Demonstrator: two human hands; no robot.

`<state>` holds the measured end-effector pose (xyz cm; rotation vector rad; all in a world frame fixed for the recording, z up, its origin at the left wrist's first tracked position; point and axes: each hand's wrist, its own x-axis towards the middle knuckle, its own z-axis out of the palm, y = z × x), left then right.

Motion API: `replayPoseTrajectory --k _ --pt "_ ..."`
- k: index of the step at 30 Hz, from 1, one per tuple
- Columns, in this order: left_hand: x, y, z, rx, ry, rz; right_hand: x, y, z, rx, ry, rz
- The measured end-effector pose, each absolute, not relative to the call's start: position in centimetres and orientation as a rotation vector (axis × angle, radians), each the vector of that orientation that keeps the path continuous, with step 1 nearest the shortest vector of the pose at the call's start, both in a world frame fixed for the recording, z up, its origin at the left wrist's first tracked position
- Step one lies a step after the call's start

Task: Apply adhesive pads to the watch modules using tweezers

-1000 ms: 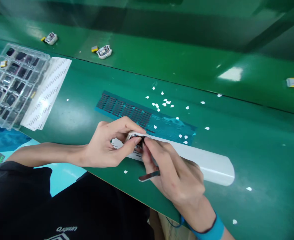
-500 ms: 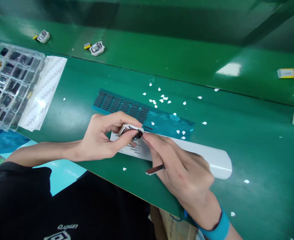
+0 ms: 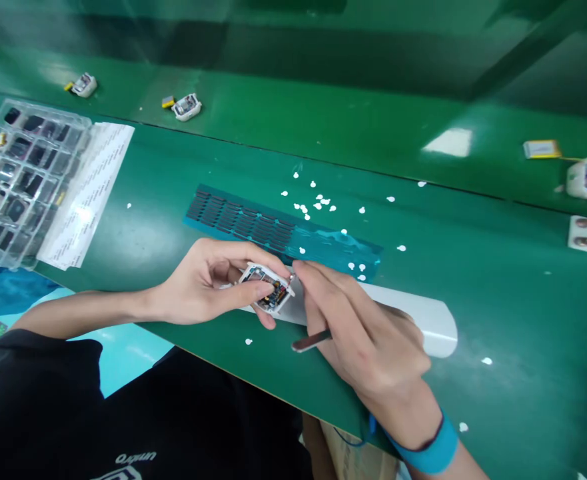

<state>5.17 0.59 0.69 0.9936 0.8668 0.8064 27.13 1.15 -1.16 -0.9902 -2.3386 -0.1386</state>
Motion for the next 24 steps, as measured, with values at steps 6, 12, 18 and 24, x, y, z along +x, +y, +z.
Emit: replayPoseTrajectory --k 6,12,18,24 --pt "4.9 0.8 0.6 0.976 0.899 0.850 27.0 0.8 -0.4 -1.041 -2.271 -0.069" --pt "4.9 0.8 0.1 1.010 0.889 0.820 27.5 0.7 -0.5 -0.983 -2.283 0.061" --pt "5.2 0.3 -0.2 1.163 0.992 0.845 27.1 0.9 -0.4 -0.923 -2.318 0.078" --pt "5.3 0.2 -0.3 1.243 1.022 0.849 26.4 1.1 -0.4 -0.971 -2.333 -0.072"
